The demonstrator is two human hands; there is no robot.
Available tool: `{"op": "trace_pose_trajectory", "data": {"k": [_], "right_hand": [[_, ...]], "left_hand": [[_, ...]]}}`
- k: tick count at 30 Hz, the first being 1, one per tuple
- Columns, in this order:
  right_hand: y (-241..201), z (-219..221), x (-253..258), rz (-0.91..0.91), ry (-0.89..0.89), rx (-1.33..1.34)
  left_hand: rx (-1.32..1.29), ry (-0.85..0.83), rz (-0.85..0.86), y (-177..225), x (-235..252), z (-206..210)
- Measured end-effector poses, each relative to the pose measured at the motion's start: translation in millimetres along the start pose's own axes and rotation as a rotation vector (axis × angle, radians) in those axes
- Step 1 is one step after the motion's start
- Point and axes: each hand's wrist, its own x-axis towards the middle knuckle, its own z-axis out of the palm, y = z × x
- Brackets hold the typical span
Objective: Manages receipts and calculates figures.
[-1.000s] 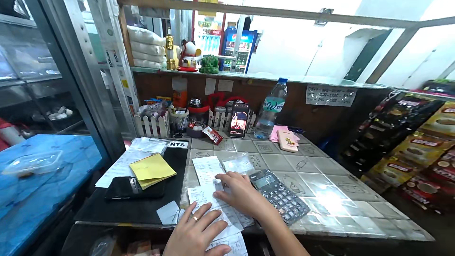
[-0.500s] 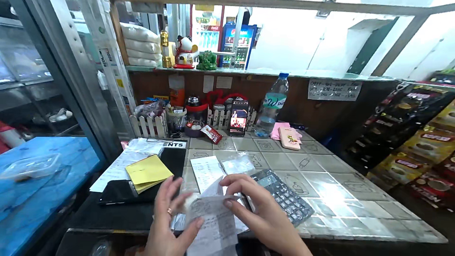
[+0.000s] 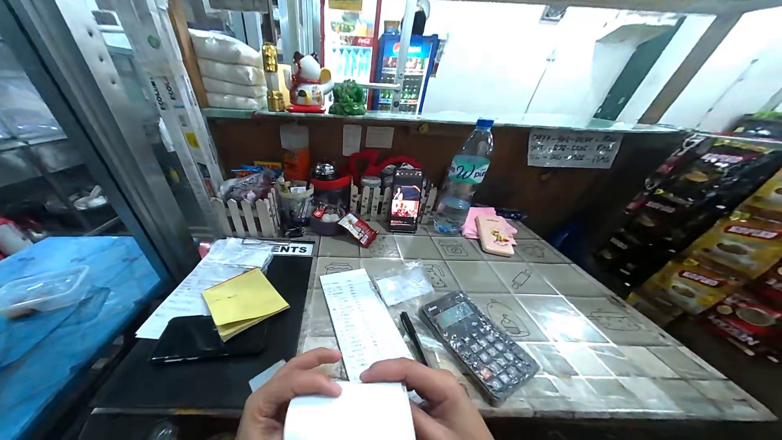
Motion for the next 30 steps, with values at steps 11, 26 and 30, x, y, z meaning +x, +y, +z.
{"op": "trace_pose_trajectory", "data": {"k": [11, 26, 30], "right_hand": [[2, 0, -4, -0.094, 0.278, 0.14], [-20, 14, 0, 0.098, 0.442, 0.108], [-12, 10, -1, -0.066, 0.379, 0.114]], "left_hand": [[-0.183, -0.026, -0.314, 11, -3, 14], [-0.015, 0.011, -0.432, 33, -10, 38], [-0.033, 0.076, -0.355, 30, -8, 37]]}}
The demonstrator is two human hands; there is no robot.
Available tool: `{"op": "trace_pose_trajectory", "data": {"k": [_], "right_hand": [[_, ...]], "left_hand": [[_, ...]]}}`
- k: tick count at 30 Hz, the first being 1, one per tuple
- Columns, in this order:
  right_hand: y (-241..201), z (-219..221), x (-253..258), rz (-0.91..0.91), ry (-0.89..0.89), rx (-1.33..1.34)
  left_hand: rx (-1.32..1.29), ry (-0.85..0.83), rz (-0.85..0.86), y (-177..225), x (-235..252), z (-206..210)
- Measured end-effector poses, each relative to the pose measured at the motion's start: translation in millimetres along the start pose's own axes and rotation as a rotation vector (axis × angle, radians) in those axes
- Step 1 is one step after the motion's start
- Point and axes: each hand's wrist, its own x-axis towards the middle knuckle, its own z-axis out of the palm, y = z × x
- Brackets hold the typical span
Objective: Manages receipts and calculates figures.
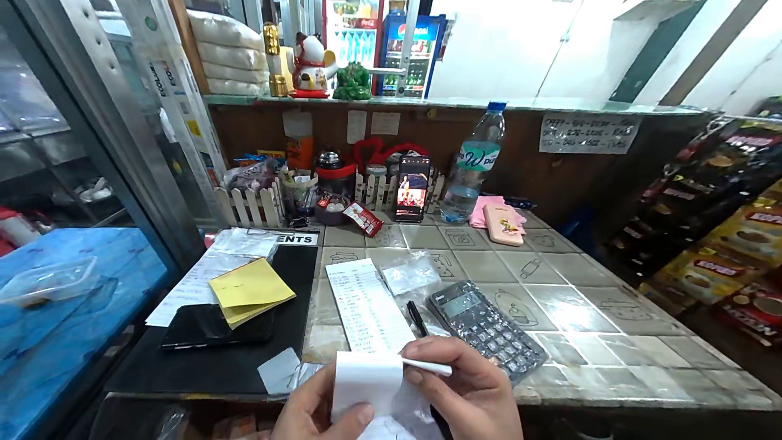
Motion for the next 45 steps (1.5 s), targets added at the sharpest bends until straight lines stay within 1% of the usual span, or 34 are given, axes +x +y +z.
{"op": "trace_pose_trajectory", "data": {"k": [1, 3, 6, 7, 9, 11, 13, 15, 17, 20, 23, 27, 30, 32, 34, 37, 42, 45], "right_hand": [[1, -3, 1, -0.031, -0.047, 0.02], [3, -7, 2, -0.092, -0.124, 0.012], [3, -8, 2, -0.143, -0.178, -0.126], [4, -8, 2, -0.155, -0.187, -0.186], [5, -6, 0, -0.165, -0.179, -0.299], [6, -3, -1, -0.152, -0.126, -0.332], [5, 0, -2, -0.113, -0.055, -0.25], [5, 4, -1, -0.084, -0.009, -0.092], [5, 9, -1, -0.041, -0.059, -0.031], [4, 21, -9, 0.057, -0.197, -0.023], [1, 31, -15, 0.105, -0.16, 0.026], [-1, 26, -15, 0.062, -0.1, -0.031], [-1, 23, -15, 0.066, -0.2, -0.104], [-2, 24, -16, 0.092, -0.233, -0.133], [-4, 24, -16, 0.108, -0.258, -0.152], [-7, 21, -14, 0.08, -0.279, -0.211], [-5, 15, -12, -0.068, -0.22, -0.271], [-10, 17, -12, -0.03, -0.223, -0.322]], "left_hand": [[-0.038, -0.004, 0.054, -6, 3, -4], [-0.163, -0.067, 0.139, -22, 12, -17], [-0.357, -0.045, 0.11, -23, 16, -22], [-0.375, -0.031, 0.095, -21, 16, -23], [-0.331, 0.017, 0.093, -19, 14, -21], [-0.21, 0.137, 0.114, -18, 13, -16], [-0.154, 0.275, 0.169, -20, 12, -12], [-0.131, 0.379, 0.26, -19, 11, -12], [-0.098, 0.425, 0.369, -15, 9, -13], [-0.016, 0.396, 0.464, -9, 3, -10], [0.012, 0.342, 0.487, -7, -3, -4], [-0.013, 0.286, 0.452, -8, -1, -5], [-0.033, 0.287, 0.452, -10, -1, -5], [-0.042, 0.284, 0.456, -10, 0, -6], [-0.015, 0.23, 0.406, -7, 1, -7], [0.071, 0.146, 0.319, -7, 1, -11], [0.144, 0.049, 0.283, -4, 0, -14], [0.123, 0.05, 0.245, -5, -1, -12]]}}
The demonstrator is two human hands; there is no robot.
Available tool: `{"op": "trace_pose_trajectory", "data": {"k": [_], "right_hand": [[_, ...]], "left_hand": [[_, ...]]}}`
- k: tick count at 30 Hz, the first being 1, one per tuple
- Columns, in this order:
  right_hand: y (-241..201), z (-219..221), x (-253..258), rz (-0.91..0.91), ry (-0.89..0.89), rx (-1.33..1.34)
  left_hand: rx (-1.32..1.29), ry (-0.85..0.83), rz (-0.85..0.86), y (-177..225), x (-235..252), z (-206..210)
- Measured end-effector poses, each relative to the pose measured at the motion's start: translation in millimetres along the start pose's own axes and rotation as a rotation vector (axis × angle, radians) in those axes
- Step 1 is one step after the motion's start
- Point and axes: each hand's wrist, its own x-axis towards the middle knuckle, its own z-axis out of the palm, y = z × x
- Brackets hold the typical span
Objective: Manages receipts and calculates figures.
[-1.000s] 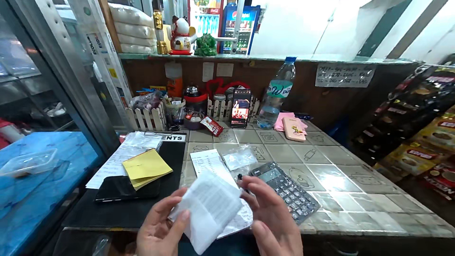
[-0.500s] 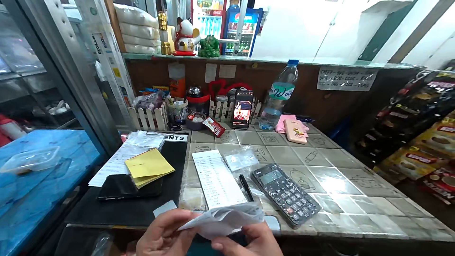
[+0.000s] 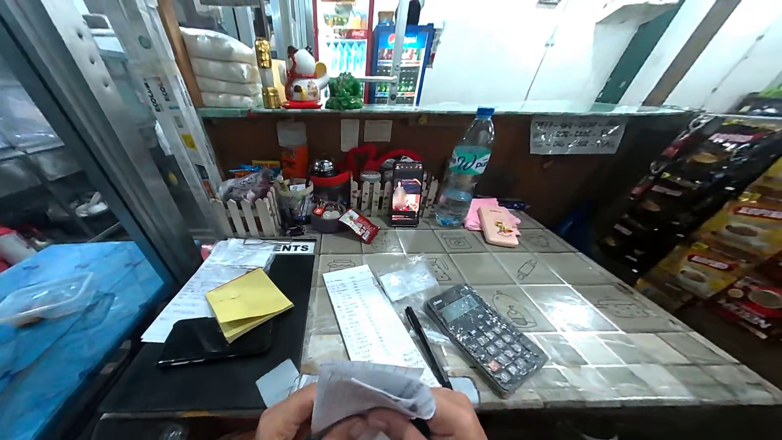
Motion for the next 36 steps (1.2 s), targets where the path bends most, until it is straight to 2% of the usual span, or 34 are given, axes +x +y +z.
{"op": "trace_pose_trajectory", "data": {"k": [8, 13, 17, 26, 36], "right_hand": [[1, -2, -1, 0.03, -0.14, -0.066], [2, 0, 0, -0.018, -0.087, 0.0], [1, 0, 0, -0.029, -0.051, -0.047], [0, -3, 0, -0.046, -0.128, -0.106], [-1, -3, -1, -0.099, -0.084, -0.137]], "left_hand": [[-0.064, 0.154, 0.029, -2, 5, -8], [-0.061, 0.104, 0.046, -4, 5, -10], [-0.07, 0.092, 0.02, -3, 4, -7], [-0.015, 0.178, 0.106, -7, 5, -13], [-0.073, 0.142, 0.094, -8, 6, -13]]}}
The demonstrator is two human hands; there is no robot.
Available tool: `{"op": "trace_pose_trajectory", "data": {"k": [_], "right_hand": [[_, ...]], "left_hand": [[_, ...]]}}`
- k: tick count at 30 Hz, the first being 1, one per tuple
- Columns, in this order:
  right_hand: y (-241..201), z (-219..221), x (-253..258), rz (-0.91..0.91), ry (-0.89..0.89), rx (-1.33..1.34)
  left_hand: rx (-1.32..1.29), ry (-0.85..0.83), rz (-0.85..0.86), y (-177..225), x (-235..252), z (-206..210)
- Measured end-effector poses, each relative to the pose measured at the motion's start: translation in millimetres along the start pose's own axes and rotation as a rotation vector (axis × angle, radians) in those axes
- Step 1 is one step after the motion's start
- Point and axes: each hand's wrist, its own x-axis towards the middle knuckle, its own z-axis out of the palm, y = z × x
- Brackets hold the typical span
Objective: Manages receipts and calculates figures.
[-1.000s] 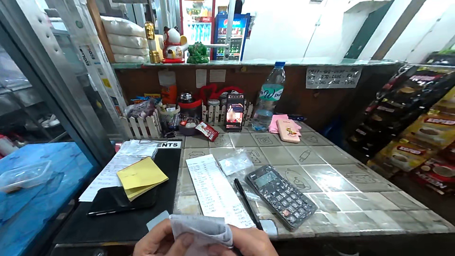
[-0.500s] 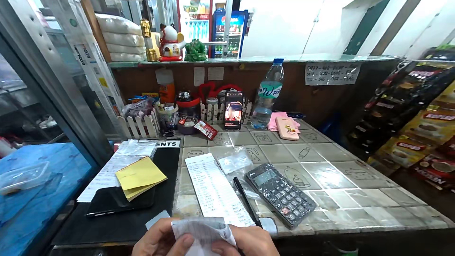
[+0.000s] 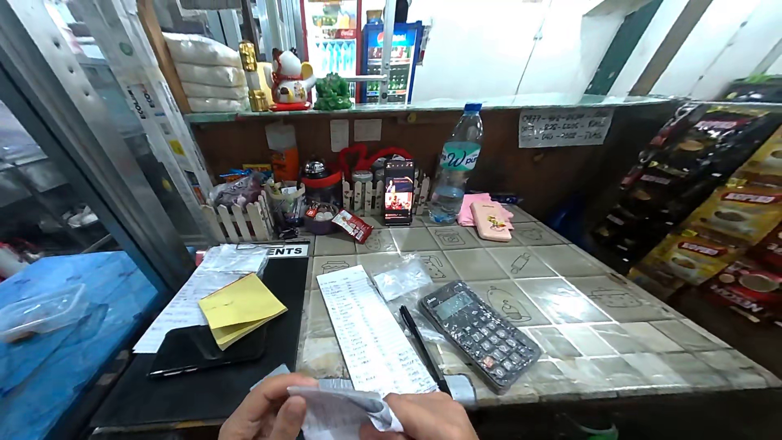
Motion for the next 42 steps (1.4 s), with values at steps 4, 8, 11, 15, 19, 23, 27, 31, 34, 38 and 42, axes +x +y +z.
{"op": "trace_pose_trajectory", "data": {"k": [4, 8, 11, 15, 19, 23, 27, 31, 34, 38, 42], "right_hand": [[-1, 0, 0, -0.013, 0.103, 0.016], [0, 0, -1, -0.015, 0.212, 0.061], [-1, -2, -1, -0.012, 0.26, 0.071], [-1, -4, -2, -0.02, 0.296, 0.063], [-2, -4, -1, 0.006, 0.304, 0.097], [-3, -6, -3, 0.004, 0.327, 0.066], [-10, -10, -3, 0.044, 0.396, -0.007], [-6, -10, -1, 0.013, 0.281, 0.154], [-5, -6, -1, 0.079, 0.119, 0.18], [-6, 3, -2, 0.099, 0.043, 0.13], [-4, 6, -3, 0.087, -0.071, 0.033]], "left_hand": [[-0.048, -0.1, -0.101, 6, -1, 4], [-0.023, -0.19, -0.154, 6, -4, 7], [-0.019, -0.199, -0.14, 4, -5, 6], [-0.018, -0.217, -0.143, 4, -4, 4], [0.019, -0.229, -0.13, 5, -4, 5], [0.01, -0.283, -0.14, 4, -4, 4], [-0.002, -0.32, -0.132, 5, -5, 5], [0.005, -0.233, -0.08, 5, -6, 6], [0.011, -0.143, -0.029, 5, -5, 4], [0.038, -0.174, -0.07, 6, -4, 1], [0.016, -0.093, -0.074, 10, -7, 6]]}}
